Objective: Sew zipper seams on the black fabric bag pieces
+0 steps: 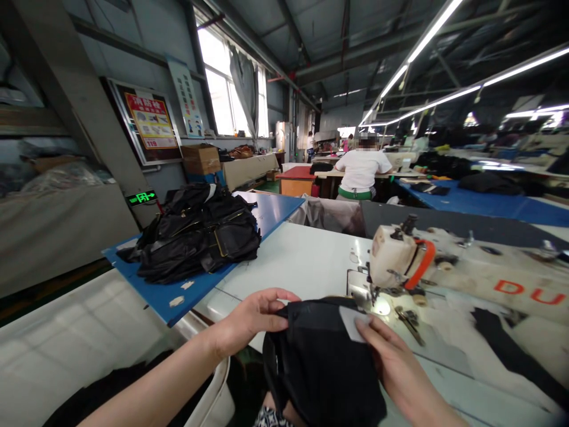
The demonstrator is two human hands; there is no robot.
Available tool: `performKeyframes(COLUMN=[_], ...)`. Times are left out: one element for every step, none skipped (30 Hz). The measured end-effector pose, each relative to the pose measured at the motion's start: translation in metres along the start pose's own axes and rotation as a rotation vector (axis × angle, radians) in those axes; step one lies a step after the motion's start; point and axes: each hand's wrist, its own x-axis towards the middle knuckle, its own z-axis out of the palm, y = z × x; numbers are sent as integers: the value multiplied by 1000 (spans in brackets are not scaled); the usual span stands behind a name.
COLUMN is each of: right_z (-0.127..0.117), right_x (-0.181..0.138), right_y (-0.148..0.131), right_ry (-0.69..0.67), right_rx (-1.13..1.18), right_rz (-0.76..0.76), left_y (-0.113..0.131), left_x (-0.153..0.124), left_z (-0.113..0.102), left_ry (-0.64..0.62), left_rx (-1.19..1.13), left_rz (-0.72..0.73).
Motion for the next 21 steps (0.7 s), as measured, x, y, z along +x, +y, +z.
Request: performKeyframes(right_z=[3,7,14,24,36,51,66,82,97,108,117,120,119,114,105,92,78,63,48,35,23], right_x=[-3,-8,-14,-20,-26,-31,-34,-34,-32,-27,-20,-12,-3,5,12,17,22,24,25,26,25], right_y=[3,4,3,1,-4,-10,-18,-25,-31,-35,-37,-36,-31,-24,-15,-6,4,13,19,23,25], right_ry=[25,55,75,63,14,-109,-248,-333,-393,-410,-394,-392,-404,-422,-439,-441,-408,-356,-298,-255,-217], right_rx=[-96,-189,-265,-316,-325,-299,-237,-133,-16,85,154,208,248,273,285,282,281,287,309,342,372], right_rz=[-81,-179,-278,-367,-428,-444,-435,-388,-393,-389,-359,-326,-291,-247,-197,-132,-54,30,118,190,247], left_y=[4,8,14,22,30,40,51,62,72,80,85,87,84,76,65,49,31,11,-8,-25,-40], left_x=[-3,-7,-10,-13,-14,-14,-12,-8,-1,7,16,27,38,50,61,71,79,86,91,95,98], left_z=[0,2,5,9,16,23,31,39,46,52,56,58,57,55,51,47,43,40,37,37,38], left_ry=[11,27,51,80,110,137,157,167,168,160,141,115,80,35,-5,-51,-87,-99,-93,-84,-72], left_rx=[39,94,172,280,417,585,772,967,1153,1316,1447,1540,1597,1622,1622,1602,1563,1512,1454,1402,1354], left_rz=[35,73,115,162,218,283,357,432,499,553,585,595,588,563,531,496,449,401,370,348,337])
